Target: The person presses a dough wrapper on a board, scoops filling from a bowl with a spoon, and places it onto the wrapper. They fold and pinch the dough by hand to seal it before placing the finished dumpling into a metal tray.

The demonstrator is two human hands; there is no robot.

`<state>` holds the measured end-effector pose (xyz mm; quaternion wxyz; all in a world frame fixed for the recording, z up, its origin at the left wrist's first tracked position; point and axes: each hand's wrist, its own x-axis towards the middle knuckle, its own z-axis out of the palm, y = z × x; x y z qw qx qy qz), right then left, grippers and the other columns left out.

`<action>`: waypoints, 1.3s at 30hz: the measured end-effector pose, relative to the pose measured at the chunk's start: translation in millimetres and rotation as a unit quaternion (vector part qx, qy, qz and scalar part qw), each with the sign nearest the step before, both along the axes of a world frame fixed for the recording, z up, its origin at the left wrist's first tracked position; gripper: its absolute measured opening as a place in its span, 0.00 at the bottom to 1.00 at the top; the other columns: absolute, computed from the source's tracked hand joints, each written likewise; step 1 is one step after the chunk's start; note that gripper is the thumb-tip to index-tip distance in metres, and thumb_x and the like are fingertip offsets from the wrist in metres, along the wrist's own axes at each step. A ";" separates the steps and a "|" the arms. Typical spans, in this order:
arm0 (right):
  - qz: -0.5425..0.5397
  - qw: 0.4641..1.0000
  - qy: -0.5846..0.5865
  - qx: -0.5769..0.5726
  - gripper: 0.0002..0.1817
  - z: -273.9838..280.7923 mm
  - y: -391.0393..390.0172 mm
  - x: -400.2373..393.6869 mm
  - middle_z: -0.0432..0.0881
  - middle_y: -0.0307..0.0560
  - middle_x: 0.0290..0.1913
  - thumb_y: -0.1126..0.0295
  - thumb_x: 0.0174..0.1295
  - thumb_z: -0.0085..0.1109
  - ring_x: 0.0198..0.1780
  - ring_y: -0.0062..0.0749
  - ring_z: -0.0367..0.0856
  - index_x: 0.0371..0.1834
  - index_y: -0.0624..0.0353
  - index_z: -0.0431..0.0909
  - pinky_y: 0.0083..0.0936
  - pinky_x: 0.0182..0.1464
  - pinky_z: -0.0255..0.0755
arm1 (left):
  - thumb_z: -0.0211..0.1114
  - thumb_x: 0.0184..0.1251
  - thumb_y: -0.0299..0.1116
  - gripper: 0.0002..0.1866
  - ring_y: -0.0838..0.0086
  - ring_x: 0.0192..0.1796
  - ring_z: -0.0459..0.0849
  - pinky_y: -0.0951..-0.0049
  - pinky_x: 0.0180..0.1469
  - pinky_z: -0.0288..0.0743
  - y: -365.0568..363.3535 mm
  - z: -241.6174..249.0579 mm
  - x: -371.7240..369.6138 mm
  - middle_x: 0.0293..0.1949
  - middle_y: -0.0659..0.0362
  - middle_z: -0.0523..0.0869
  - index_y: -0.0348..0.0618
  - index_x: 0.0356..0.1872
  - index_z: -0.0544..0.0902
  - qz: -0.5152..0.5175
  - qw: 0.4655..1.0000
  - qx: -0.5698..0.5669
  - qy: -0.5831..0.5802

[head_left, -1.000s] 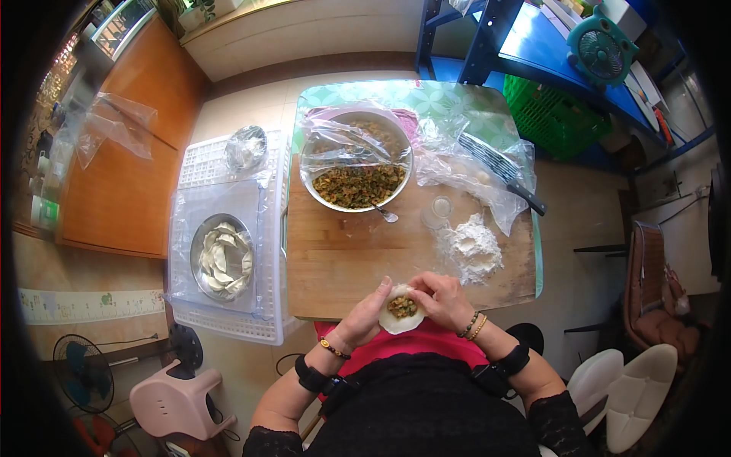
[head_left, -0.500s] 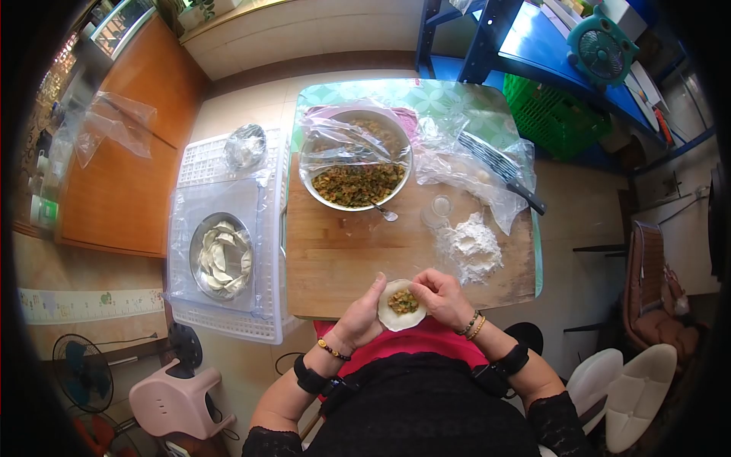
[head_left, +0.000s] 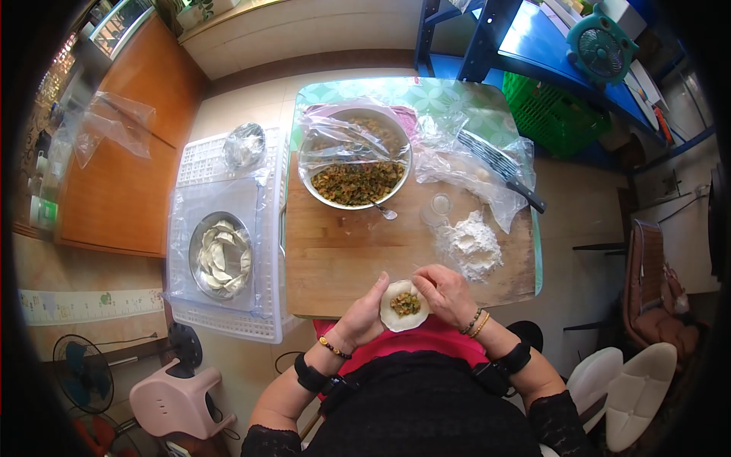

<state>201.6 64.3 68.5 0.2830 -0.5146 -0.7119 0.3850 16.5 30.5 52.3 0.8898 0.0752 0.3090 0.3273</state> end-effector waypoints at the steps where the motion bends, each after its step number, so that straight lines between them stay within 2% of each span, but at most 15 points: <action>1: 0.001 1.000 -0.001 0.000 0.10 0.2 -0.1 0.6 0.83 0.53 0.29 0.65 0.63 0.59 0.32 0.47 0.83 0.33 0.62 0.82 0.36 0.35 0.75 | 0.32 0.80 0.54 0.33 0.62 0.63 0.77 0.62 0.68 0.70 -0.1 -2.8 0.4 0.61 0.49 0.76 0.34 0.65 0.68 0.000 1.000 -0.002 -0.006; 3: 0.033 0.998 -0.011 -0.058 0.10 -0.9 -1.6 2.8 0.83 0.53 0.30 0.66 0.62 0.60 0.34 0.46 0.84 0.34 0.62 0.82 0.35 0.37 0.75 | 0.32 0.80 0.53 0.32 0.62 0.63 0.77 0.62 0.67 0.70 -0.9 -7.0 0.1 0.61 0.49 0.76 0.34 0.64 0.68 0.000 1.000 -0.004 -0.012; 6: 0.037 0.997 0.011 -0.073 0.09 -6.1 -3.0 3.7 0.84 0.53 0.31 0.67 0.62 0.60 0.34 0.46 0.84 0.34 0.62 0.82 0.34 0.37 0.76 | 0.32 0.80 0.53 0.32 0.63 0.63 0.77 0.62 0.67 0.71 -1.7 -8.1 -0.8 0.61 0.50 0.77 0.34 0.63 0.69 0.000 1.000 -0.004 -0.011; 8: 0.037 0.996 0.014 -0.078 0.09 -6.7 -4.2 2.9 0.84 0.53 0.31 0.67 0.61 0.60 0.34 0.46 0.84 0.34 0.62 0.82 0.34 0.37 0.76 | 0.31 0.80 0.56 0.34 0.61 0.65 0.75 0.59 0.69 0.68 -2.0 -4.8 -1.7 0.63 0.49 0.75 0.34 0.66 0.66 -0.007 1.000 0.013 0.023; 15: 0.085 0.994 -0.007 -0.064 0.07 -9.2 -4.6 -0.8 0.84 0.53 0.32 0.69 0.60 0.62 0.33 0.43 0.84 0.35 0.62 0.82 0.32 0.36 0.75 | 0.31 0.78 0.58 0.36 0.62 0.65 0.74 0.60 0.69 0.68 -3.7 -4.9 -0.1 0.63 0.49 0.74 0.35 0.67 0.64 -0.013 0.998 0.029 0.057; 18: 0.112 0.993 0.007 -0.025 0.07 -10.7 -4.8 -1.9 0.82 0.52 0.31 0.68 0.62 0.60 0.34 0.47 0.82 0.34 0.60 0.80 0.36 0.37 0.75 | 0.30 0.78 0.59 0.37 0.64 0.62 0.77 0.63 0.65 0.74 -4.0 -7.3 -1.6 0.61 0.50 0.76 0.35 0.66 0.65 -0.057 0.995 0.038 0.066; 23: 0.128 0.992 0.003 -0.001 0.06 -14.2 -6.3 -2.9 0.82 0.53 0.31 0.69 0.62 0.60 0.34 0.48 0.82 0.34 0.60 0.78 0.37 0.38 0.74 | 0.31 0.77 0.62 0.38 0.68 0.53 0.83 0.68 0.54 0.81 0.0 -1.6 -1.0 0.54 0.51 0.80 0.35 0.63 0.70 -0.133 0.977 0.063 0.157; 27: 0.085 0.995 0.035 -0.046 0.07 -10.6 -8.2 -5.7 0.82 0.53 0.30 0.69 0.61 0.61 0.34 0.48 0.82 0.34 0.61 0.77 0.38 0.39 0.74 | 0.32 0.77 0.62 0.38 0.69 0.51 0.83 0.70 0.53 0.80 4.0 3.5 -4.3 0.51 0.53 0.82 0.35 0.60 0.73 -0.158 0.957 0.121 0.213; 29: 0.101 0.994 0.019 -0.035 0.07 -14.1 -8.0 -3.2 0.82 0.53 0.30 0.69 0.62 0.60 0.34 0.48 0.83 0.35 0.61 0.77 0.38 0.39 0.74 | 0.31 0.76 0.62 0.39 0.72 0.50 0.83 0.72 0.53 0.79 5.6 5.6 -6.1 0.48 0.54 0.83 0.35 0.58 0.75 -0.181 0.926 0.186 0.273; 31: 0.116 0.993 0.002 -0.023 0.07 -13.7 -8.2 -2.2 0.83 0.54 0.30 0.69 0.62 0.60 0.35 0.48 0.83 0.36 0.61 0.77 0.37 0.38 0.74 | 0.31 0.77 0.62 0.39 0.71 0.51 0.82 0.71 0.55 0.78 1.8 -11.3 -5.6 0.49 0.53 0.83 0.35 0.58 0.75 -0.168 0.944 0.153 0.240; 33: 0.082 0.989 0.047 -0.115 0.07 -8.9 -9.1 -2.5 0.83 0.54 0.30 0.68 0.64 0.59 0.33 0.46 0.84 0.37 0.62 0.77 0.34 0.37 0.75 | 0.30 0.77 0.62 0.40 0.71 0.52 0.82 0.71 0.56 0.77 0.9 -17.3 -5.5 0.49 0.53 0.83 0.34 0.58 0.75 -0.155 0.959 0.118 0.206; 34: 0.083 0.989 0.047 -0.116 0.07 -10.3 -9.6 -2.6 0.83 0.54 0.30 0.68 0.64 0.59 0.33 0.46 0.84 0.37 0.62 0.77 0.34 0.37 0.75 | 0.30 0.77 0.62 0.40 0.70 0.53 0.82 0.70 0.58 0.76 1.4 -18.2 -5.8 0.50 0.53 0.83 0.33 0.58 0.75 -0.124 0.980 0.071 0.138; 35: 0.067 0.987 0.059 -0.131 0.08 -12.9 -10.3 -2.5 0.83 0.52 0.30 0.68 0.64 0.59 0.33 0.39 0.83 0.37 0.62 0.77 0.31 0.36 0.75 | 0.29 0.77 0.62 0.40 0.70 0.54 0.82 0.68 0.59 0.76 1.9 -18.3 -6.0 0.52 0.52 0.83 0.32 0.58 0.75 -0.092 0.993 0.023 0.070; 36: 0.052 0.986 0.071 -0.145 0.08 -14.4 -10.8 -2.4 0.83 0.50 0.30 0.68 0.65 0.58 0.32 0.32 0.83 0.37 0.63 0.77 0.28 0.35 0.75 | 0.29 0.77 0.62 0.40 0.70 0.54 0.82 0.68 0.59 0.76 1.8 -17.6 -6.0 0.52 0.52 0.83 0.32 0.58 0.75 -0.092 0.993 0.022 0.070; 39: 0.049 0.984 0.047 -0.166 0.09 -14.5 -8.7 -2.0 0.84 0.49 0.30 0.67 0.65 0.59 0.31 0.32 0.83 0.37 0.63 0.78 0.28 0.34 0.75 | 0.29 0.77 0.62 0.40 0.67 0.56 0.82 0.67 0.62 0.74 1.5 -11.4 -4.8 0.54 0.51 0.82 0.31 0.58 0.75 -0.081 0.995 0.003 0.061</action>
